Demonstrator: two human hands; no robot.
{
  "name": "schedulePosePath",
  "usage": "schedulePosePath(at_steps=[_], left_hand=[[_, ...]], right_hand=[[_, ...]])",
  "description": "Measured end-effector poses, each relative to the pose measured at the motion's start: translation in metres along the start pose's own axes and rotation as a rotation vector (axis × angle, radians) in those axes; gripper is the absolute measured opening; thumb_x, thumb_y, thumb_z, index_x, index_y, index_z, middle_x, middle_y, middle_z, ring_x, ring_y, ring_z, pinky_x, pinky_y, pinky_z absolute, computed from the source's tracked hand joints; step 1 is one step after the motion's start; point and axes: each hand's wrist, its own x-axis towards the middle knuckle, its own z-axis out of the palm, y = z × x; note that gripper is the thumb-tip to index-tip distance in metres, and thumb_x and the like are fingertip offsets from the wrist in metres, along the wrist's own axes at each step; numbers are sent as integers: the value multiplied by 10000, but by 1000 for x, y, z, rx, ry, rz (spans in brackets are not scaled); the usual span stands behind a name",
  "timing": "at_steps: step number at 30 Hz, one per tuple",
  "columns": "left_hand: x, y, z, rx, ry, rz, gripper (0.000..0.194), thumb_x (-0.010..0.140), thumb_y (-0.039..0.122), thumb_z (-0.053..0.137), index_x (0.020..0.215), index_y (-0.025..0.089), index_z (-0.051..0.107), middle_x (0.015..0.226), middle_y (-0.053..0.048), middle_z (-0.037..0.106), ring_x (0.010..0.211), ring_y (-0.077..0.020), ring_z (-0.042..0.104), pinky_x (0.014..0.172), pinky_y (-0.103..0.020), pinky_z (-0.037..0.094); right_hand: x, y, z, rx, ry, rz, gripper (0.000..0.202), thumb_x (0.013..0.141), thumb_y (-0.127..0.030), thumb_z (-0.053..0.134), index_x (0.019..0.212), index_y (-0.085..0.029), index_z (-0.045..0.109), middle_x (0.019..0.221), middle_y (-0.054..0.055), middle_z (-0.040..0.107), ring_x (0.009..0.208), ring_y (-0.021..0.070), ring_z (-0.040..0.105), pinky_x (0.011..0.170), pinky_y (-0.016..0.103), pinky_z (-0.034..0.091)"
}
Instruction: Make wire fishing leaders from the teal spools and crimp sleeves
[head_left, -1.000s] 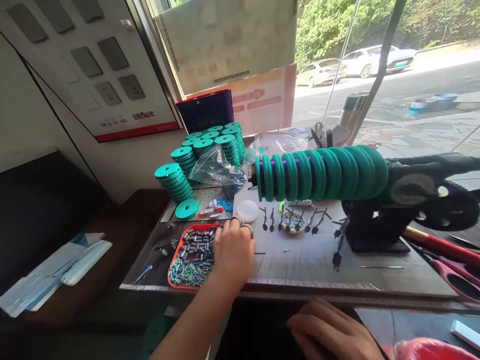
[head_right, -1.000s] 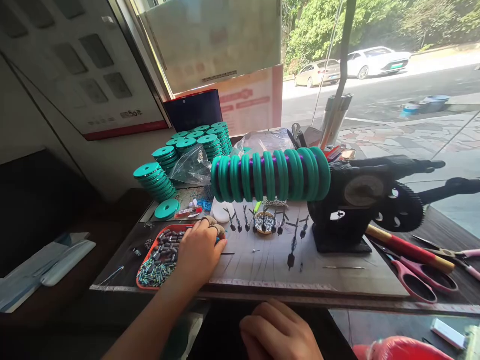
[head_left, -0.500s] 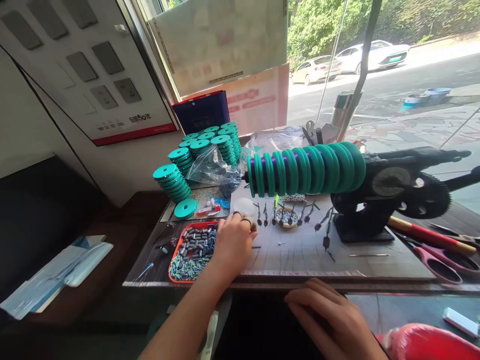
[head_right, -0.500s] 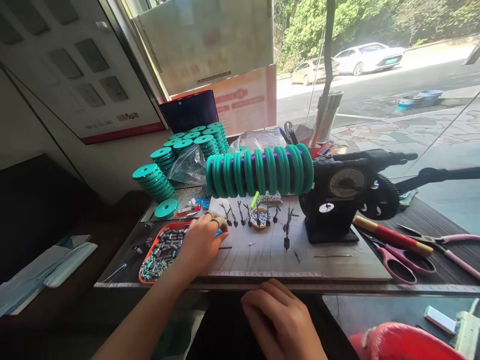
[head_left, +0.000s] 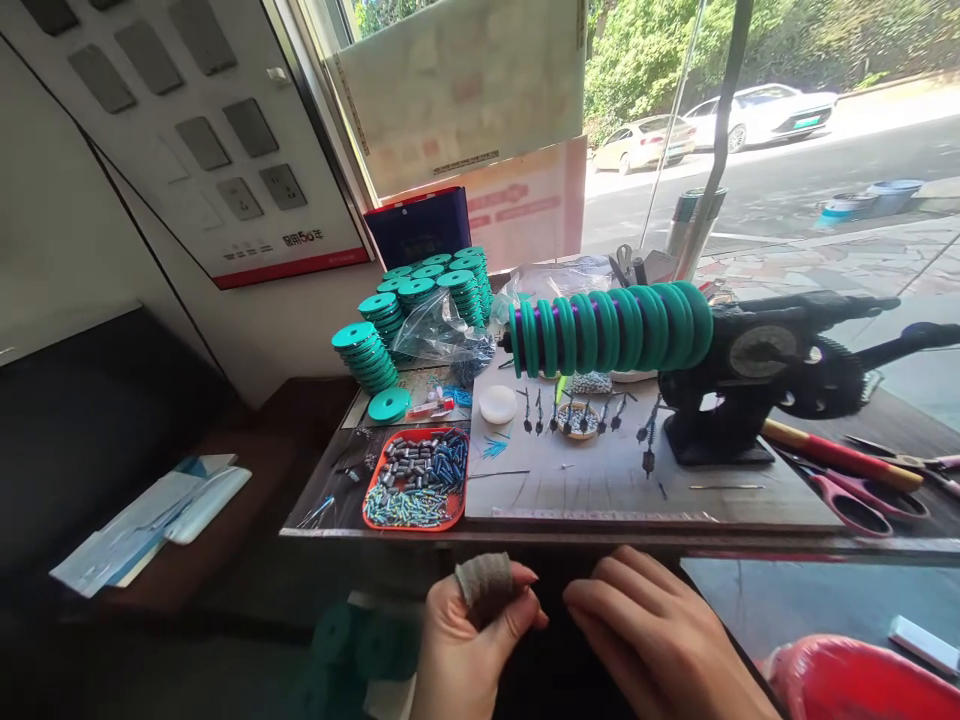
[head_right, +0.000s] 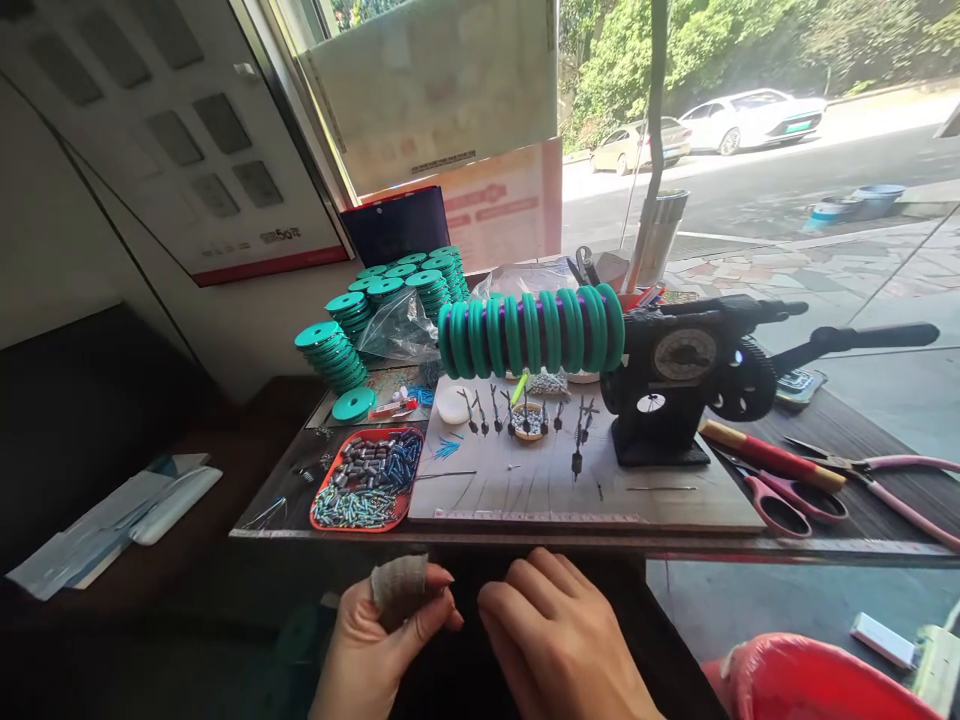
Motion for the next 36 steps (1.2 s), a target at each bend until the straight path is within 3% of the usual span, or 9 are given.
schedulePosePath(at_steps=[6, 18, 25, 31, 36], left_hand=[[-8, 1, 4, -15, 7, -6, 203, 554, 303, 751, 611, 138, 647, 516, 0, 594, 500, -96, 554, 556, -173, 430], [-9, -17, 2, -3, -39, -9, 207, 616, 318, 705, 644, 124, 639, 498, -1, 550, 506, -90, 500, 562, -189, 394], [-12, -23, 1, 91, 7, 51, 218, 620, 333, 686, 582, 127, 626, 526, -11, 535, 529, -104, 482, 549, -202, 377], [-15, -27, 0, 113, 51, 46, 157, 606, 299, 690, 605, 148, 649, 589, -16, 573, 584, -118, 495, 596, -211, 394], [-13, -30, 0, 70, 48, 48, 198, 602, 323, 707, 594, 139, 637, 584, -15, 570, 587, -111, 489, 599, -201, 393]], right_hand=[[-2, -8, 1, -18, 24, -23, 188, 849, -124, 375, 740, -127, 527, 639, 25, 438, 654, 66, 351, 610, 193, 259], [1, -12, -1, 66, 81, 14, 103, 781, -100, 472, 727, -133, 553, 628, 17, 437, 645, 46, 371, 585, 157, 303], [2, -17, -1, 40, 47, 5, 98, 770, -104, 454, 724, -139, 533, 656, 10, 449, 714, 48, 420, 805, 184, 375], [2, -18, 0, 47, 22, 28, 91, 747, -87, 468, 727, -137, 542, 648, 19, 440, 696, 57, 392, 651, 162, 341], [2, -17, 0, 51, 33, 45, 93, 745, -89, 468, 709, -132, 543, 638, 21, 434, 691, 58, 380, 646, 158, 334]])
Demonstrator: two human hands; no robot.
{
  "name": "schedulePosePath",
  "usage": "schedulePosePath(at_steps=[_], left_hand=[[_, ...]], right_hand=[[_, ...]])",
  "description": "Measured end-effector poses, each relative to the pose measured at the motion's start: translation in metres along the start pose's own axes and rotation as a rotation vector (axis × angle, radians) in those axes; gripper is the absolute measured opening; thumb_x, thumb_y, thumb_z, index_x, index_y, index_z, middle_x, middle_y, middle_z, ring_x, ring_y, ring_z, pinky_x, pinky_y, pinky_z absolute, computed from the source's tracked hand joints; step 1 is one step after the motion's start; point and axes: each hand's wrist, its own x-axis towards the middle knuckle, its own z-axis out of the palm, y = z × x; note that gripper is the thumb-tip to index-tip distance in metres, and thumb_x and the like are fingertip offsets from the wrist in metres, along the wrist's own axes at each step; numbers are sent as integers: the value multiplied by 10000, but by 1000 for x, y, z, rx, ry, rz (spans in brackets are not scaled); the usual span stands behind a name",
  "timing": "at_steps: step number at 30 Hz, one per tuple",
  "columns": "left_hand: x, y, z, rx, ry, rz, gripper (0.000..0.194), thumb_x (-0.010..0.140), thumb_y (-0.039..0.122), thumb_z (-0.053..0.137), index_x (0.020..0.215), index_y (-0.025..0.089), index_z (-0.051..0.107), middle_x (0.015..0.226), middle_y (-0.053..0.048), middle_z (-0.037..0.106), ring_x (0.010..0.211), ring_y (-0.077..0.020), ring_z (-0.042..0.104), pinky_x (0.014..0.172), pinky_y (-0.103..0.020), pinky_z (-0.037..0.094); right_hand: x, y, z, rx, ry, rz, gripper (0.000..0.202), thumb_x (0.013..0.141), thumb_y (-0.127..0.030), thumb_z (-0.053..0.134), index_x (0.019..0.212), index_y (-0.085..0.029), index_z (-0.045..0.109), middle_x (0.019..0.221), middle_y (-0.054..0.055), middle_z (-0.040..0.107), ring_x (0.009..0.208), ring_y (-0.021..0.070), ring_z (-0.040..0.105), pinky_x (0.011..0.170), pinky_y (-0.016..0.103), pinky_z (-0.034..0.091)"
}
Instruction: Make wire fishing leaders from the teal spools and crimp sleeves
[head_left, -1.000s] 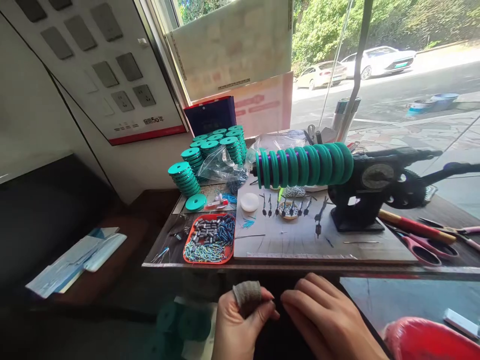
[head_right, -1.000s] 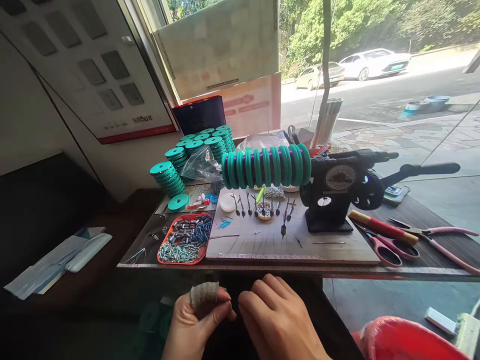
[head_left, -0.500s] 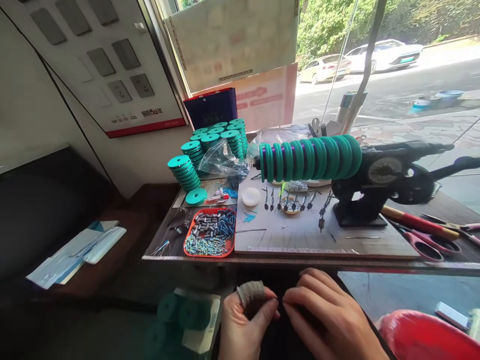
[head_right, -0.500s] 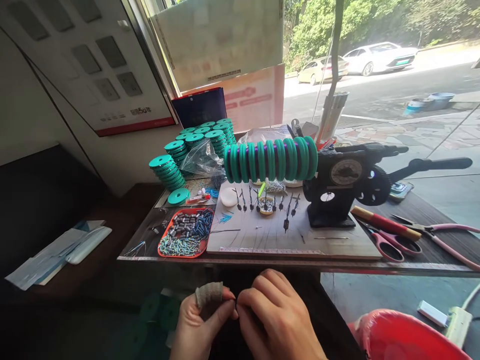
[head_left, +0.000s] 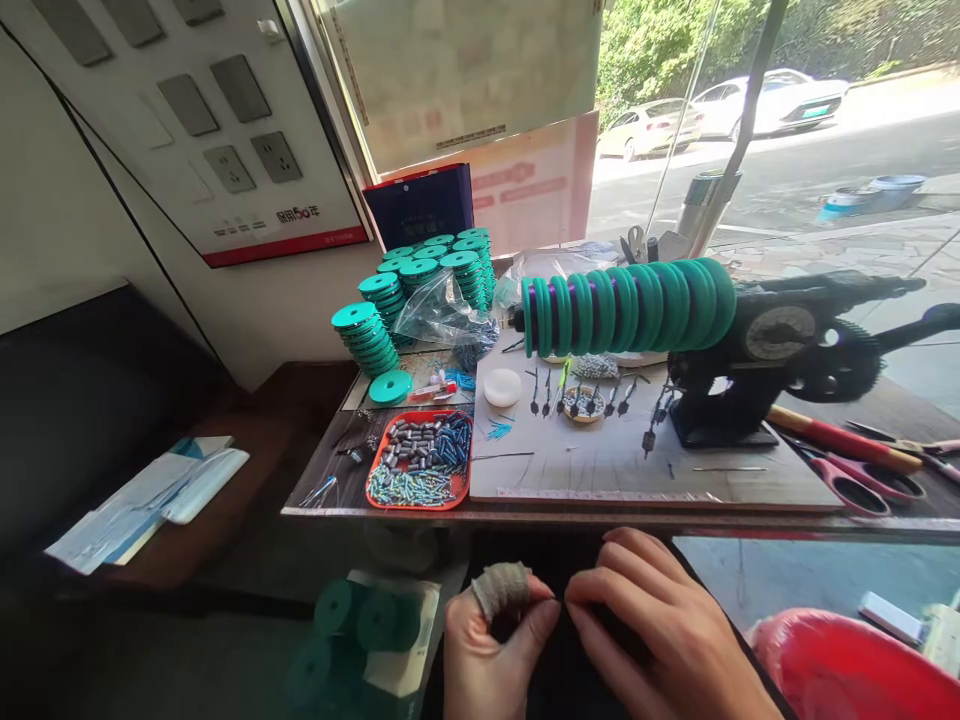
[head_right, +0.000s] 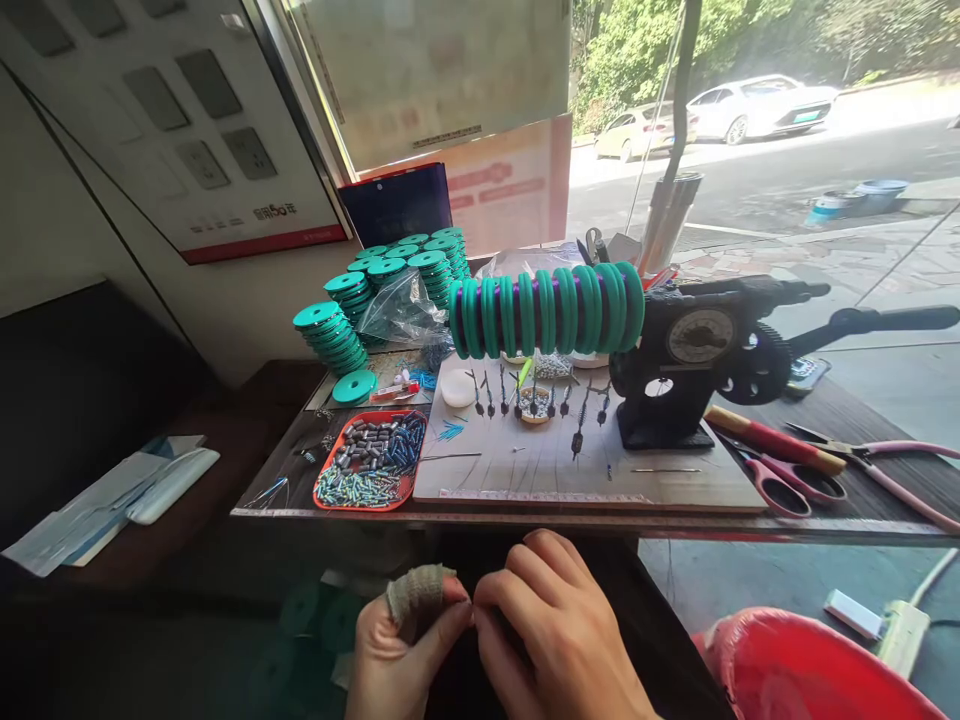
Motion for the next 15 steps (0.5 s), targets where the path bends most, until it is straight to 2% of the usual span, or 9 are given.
schedulePosePath(at_steps=[7, 15], left_hand=[[2, -3, 0, -45, -10, -13, 201, 587, 315, 725, 601, 135, 637, 590, -21, 591, 593, -119, 516, 609, -207, 410], [3, -7, -3, 21, -56, 28, 222, 632, 345, 693, 602, 135, 628, 584, -27, 572, 588, -126, 504, 605, -224, 398]], right_hand=[[0, 2, -2, -33, -25, 4, 89, 757, -112, 470, 710, -132, 542, 643, 22, 434, 685, 48, 394, 639, 152, 341], [-2, 2, -2, -41, -11, 6, 105, 766, -118, 461, 702, -130, 542, 640, 25, 434, 687, 50, 398, 641, 156, 344]])
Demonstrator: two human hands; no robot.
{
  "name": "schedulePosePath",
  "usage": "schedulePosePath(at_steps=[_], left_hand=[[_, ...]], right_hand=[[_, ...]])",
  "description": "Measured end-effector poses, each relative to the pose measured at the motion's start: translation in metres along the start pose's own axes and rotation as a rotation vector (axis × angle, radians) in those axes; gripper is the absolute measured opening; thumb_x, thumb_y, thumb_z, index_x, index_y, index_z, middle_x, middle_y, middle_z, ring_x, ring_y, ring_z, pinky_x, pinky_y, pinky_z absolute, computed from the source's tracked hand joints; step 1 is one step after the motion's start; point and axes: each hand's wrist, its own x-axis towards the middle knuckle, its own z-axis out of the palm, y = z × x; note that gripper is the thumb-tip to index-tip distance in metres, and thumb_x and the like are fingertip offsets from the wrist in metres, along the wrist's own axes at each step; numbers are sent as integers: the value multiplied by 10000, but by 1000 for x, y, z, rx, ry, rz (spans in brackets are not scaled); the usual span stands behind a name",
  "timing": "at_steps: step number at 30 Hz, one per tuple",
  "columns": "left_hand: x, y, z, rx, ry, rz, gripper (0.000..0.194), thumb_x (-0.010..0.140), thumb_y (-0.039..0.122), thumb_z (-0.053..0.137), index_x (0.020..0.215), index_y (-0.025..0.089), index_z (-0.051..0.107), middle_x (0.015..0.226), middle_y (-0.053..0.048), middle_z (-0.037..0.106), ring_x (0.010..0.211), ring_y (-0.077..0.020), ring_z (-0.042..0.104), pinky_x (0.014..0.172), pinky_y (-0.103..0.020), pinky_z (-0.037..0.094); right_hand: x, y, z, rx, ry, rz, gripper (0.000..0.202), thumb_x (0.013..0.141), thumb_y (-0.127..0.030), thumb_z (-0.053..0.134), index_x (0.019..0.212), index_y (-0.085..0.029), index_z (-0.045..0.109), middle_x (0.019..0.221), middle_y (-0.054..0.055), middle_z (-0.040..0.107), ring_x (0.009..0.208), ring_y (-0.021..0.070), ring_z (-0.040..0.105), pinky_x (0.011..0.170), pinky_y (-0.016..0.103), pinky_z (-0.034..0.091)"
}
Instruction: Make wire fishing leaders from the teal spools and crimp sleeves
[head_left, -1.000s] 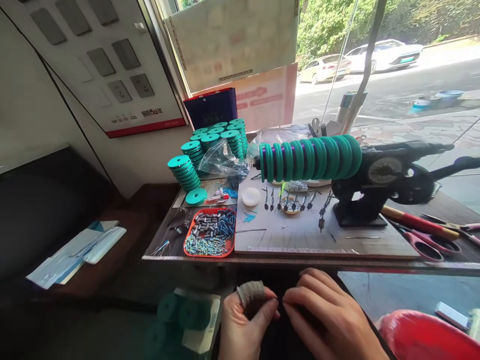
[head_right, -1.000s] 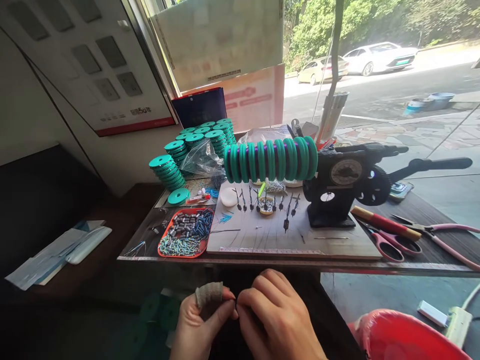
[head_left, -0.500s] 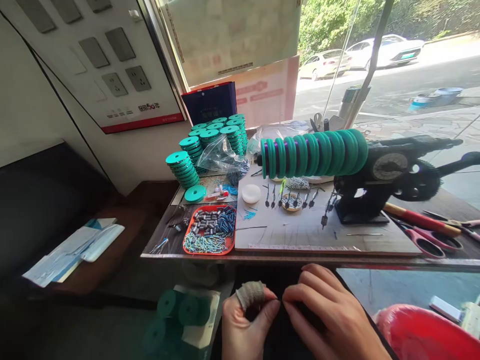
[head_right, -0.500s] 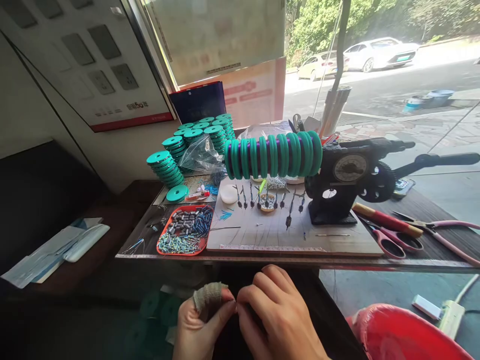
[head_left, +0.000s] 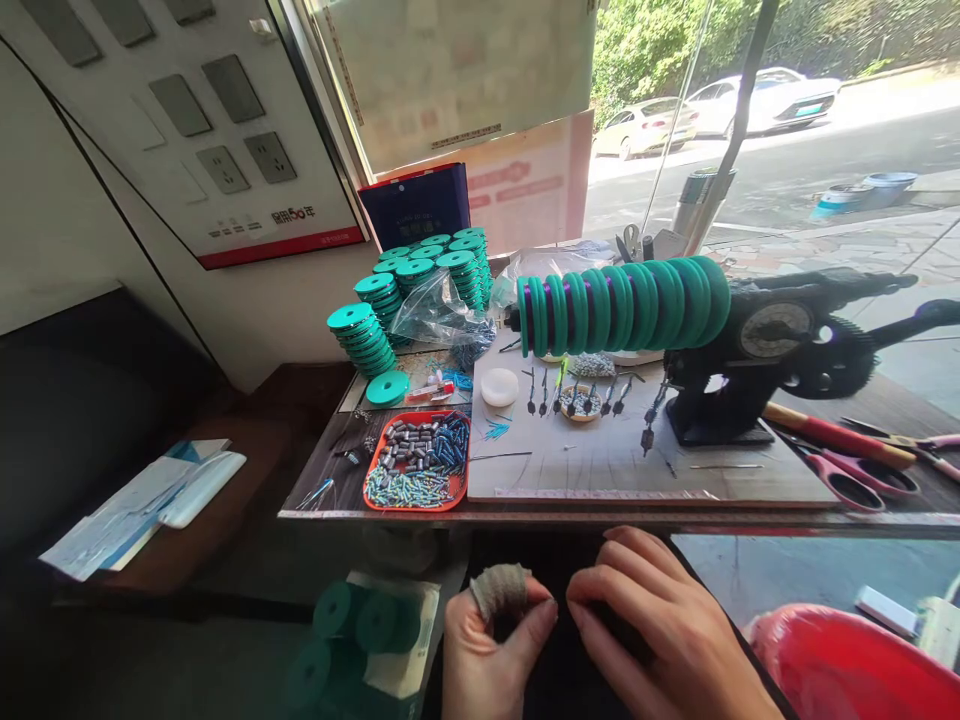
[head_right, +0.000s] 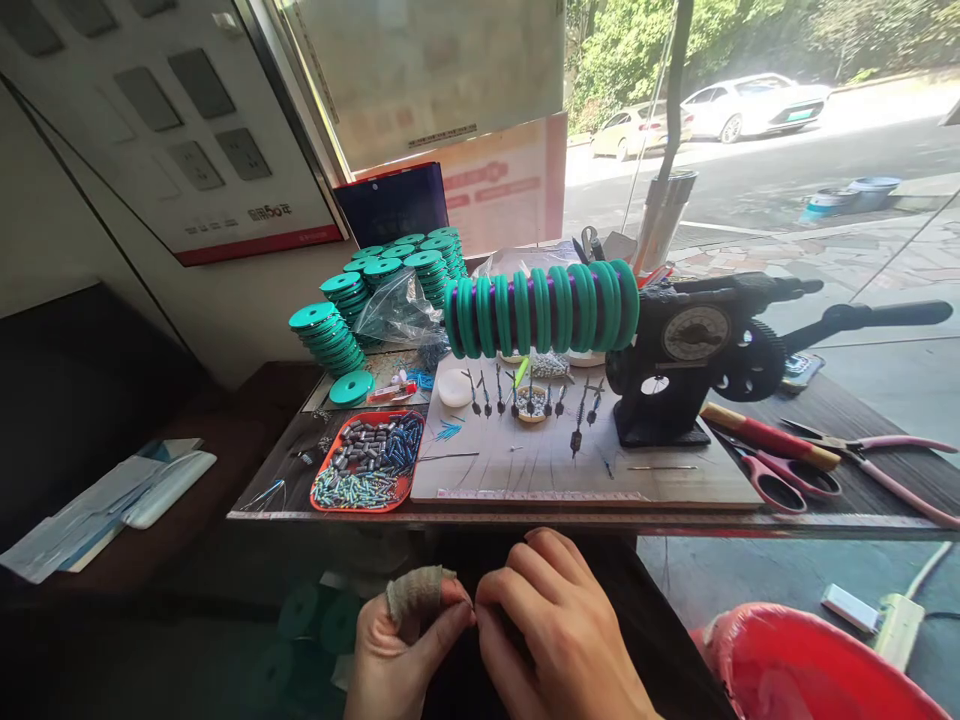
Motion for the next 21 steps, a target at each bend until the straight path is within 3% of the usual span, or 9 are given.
schedulePosePath(at_steps=[12, 21], left_hand=[[-4, 8, 0, 41, -28, 0, 238, 665, 368, 662, 603, 144, 616, 616, -23, 562, 621, -130, 501, 640, -230, 388], [0, 2, 2, 22, -1, 19, 214, 639, 331, 687, 585, 137, 615, 599, -23, 587, 611, -132, 524, 620, -224, 406]], right_hand=[[1, -1, 0, -38, -17, -13, 97, 775, -142, 455, 705, -131, 521, 650, 21, 438, 718, 47, 427, 693, 164, 369], [-1, 1, 0, -7, -5, 4, 85, 758, -117, 470, 713, -141, 538, 656, 21, 440, 716, 52, 409, 666, 155, 356]])
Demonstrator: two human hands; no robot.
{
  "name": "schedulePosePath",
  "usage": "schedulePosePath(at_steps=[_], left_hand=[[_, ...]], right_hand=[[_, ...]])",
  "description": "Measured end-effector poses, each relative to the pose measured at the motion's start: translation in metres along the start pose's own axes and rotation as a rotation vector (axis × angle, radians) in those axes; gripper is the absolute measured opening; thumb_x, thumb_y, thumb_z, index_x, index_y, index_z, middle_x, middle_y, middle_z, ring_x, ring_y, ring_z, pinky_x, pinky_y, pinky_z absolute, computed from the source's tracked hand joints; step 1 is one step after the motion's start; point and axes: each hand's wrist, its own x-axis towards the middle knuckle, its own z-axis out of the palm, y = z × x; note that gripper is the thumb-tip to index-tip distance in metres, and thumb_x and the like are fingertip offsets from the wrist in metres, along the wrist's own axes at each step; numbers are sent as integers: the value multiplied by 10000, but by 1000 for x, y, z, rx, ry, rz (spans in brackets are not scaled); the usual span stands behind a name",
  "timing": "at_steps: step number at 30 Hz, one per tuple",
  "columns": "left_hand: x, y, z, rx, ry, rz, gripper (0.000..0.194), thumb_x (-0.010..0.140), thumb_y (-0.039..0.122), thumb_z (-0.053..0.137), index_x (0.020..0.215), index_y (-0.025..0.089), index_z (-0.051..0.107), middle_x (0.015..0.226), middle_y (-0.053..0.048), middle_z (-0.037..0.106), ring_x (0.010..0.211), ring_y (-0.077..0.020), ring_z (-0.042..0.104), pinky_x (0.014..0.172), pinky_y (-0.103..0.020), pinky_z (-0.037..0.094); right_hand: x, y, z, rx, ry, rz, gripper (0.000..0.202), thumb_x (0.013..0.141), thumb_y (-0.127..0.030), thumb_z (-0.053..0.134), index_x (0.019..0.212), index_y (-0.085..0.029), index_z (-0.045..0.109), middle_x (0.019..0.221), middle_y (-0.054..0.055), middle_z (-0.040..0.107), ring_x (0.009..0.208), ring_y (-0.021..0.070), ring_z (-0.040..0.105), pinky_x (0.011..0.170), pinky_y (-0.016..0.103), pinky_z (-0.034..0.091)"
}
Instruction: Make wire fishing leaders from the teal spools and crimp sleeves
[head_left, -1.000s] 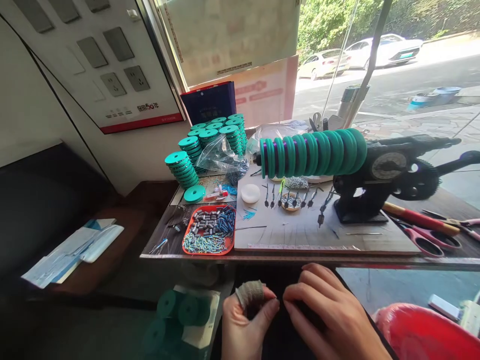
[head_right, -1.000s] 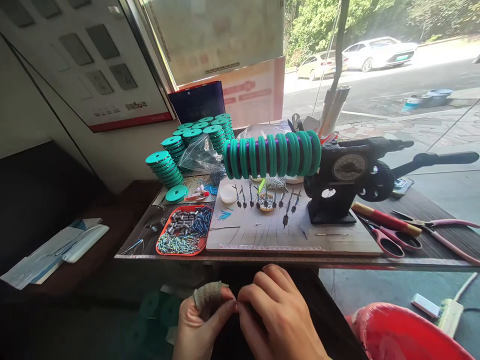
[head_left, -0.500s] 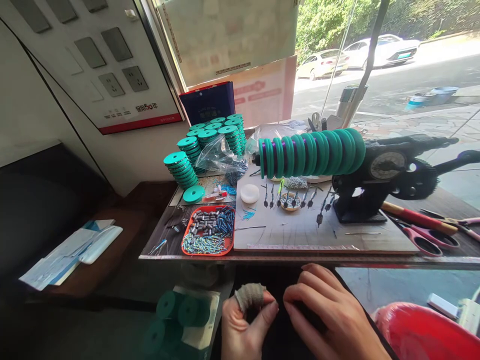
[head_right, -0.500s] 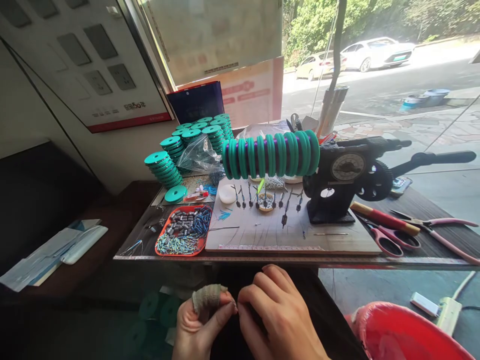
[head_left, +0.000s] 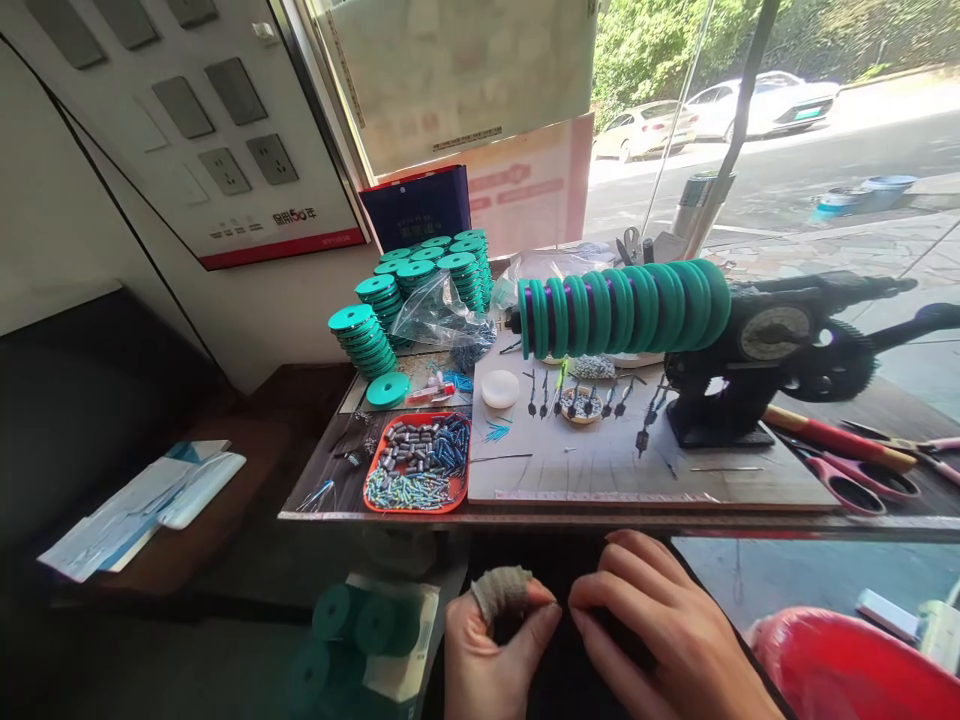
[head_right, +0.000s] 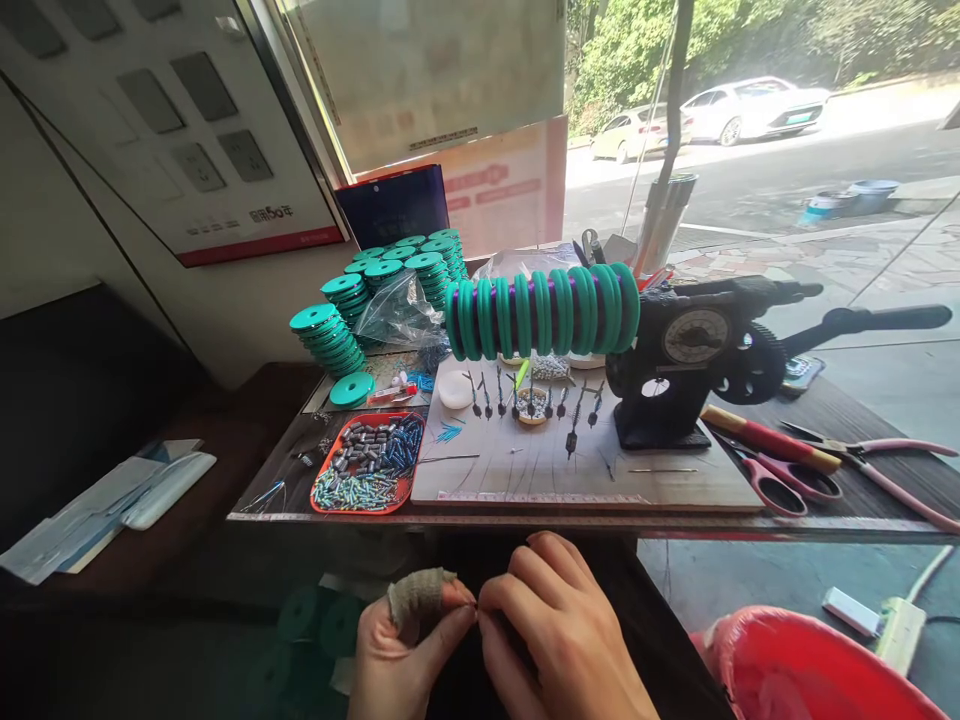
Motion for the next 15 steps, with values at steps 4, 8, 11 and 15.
schedulePosePath(at_steps=[4, 8, 11, 15], left_hand=[[0, 0, 0, -8, 7, 34, 182, 631, 297, 694, 586, 141, 613, 611, -21, 601, 624, -137, 544, 637, -228, 419], [-1, 3, 1, -10, 41, 42, 137, 624, 262, 692, 581, 153, 622, 623, -15, 616, 636, -135, 560, 653, -220, 427], [-1, 4, 1, 21, 49, 61, 119, 629, 251, 683, 582, 159, 626, 624, -10, 618, 642, -131, 563, 664, -212, 426], [-1, 2, 0, 42, 35, 63, 124, 634, 261, 679, 590, 159, 623, 622, -4, 616, 637, -126, 561, 658, -209, 422]], right_hand=[[1, 0, 0, 16, -2, 1, 80, 740, -98, 475, 707, -137, 536, 656, 17, 441, 711, 56, 385, 664, 156, 340], [1, -1, 0, 23, -11, -2, 85, 736, -98, 479, 696, -142, 539, 651, 14, 442, 714, 64, 367, 681, 165, 326], [0, -2, 2, 23, -8, 5, 101, 744, -97, 473, 689, -145, 542, 642, 16, 437, 708, 68, 361, 683, 171, 315], [0, -3, 3, 16, -7, 17, 136, 768, -101, 451, 675, -140, 542, 643, 21, 438, 704, 69, 359, 683, 179, 303]])
